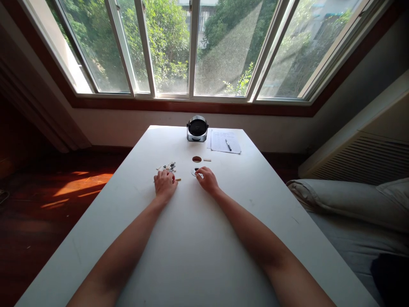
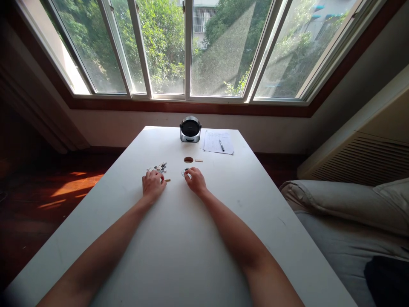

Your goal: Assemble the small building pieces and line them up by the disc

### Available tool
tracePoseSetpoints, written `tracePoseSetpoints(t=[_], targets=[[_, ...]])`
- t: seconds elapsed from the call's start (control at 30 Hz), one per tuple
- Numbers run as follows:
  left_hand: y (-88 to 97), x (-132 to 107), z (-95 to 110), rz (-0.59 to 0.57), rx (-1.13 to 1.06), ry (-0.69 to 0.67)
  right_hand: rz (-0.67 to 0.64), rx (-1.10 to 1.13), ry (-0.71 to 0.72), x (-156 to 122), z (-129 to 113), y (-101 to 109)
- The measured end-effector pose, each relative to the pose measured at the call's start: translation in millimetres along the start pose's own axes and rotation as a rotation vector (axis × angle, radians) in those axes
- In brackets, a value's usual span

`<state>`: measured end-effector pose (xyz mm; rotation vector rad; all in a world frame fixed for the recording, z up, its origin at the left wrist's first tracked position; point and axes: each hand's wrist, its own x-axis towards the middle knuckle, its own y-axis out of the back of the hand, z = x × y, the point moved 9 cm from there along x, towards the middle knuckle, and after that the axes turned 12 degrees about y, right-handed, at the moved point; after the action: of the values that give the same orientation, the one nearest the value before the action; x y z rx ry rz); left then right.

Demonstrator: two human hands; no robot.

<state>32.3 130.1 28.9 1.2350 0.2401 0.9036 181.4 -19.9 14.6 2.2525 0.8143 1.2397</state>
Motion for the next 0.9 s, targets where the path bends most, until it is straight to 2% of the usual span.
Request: tracePoseSetpoints(t=[0.17, 0.57, 0.73, 0.9], targets=[[-2.4, -7.0, 13.7, 0.016, -0.060, -0.100, -0.036, 0.021, 0.056, -0.3, -11.1, -5.4], [-0.7, -10.0, 25.6, 0.038, -0.140, -0.240, -0.065, 0.072, 0.076, -1.1, -18.1, -13.1], [1.8, -16.5, 40.7, 0.023, -0.150, -0.371, -0.075, 0.190, -0.015, -0.7, -15.9, -17.3], [0.1, -22.4, 47.6, -0.007, -0.203, -0.426, -0.109, 0.490, -0.132, -3.7, -7.6, -29.7]])
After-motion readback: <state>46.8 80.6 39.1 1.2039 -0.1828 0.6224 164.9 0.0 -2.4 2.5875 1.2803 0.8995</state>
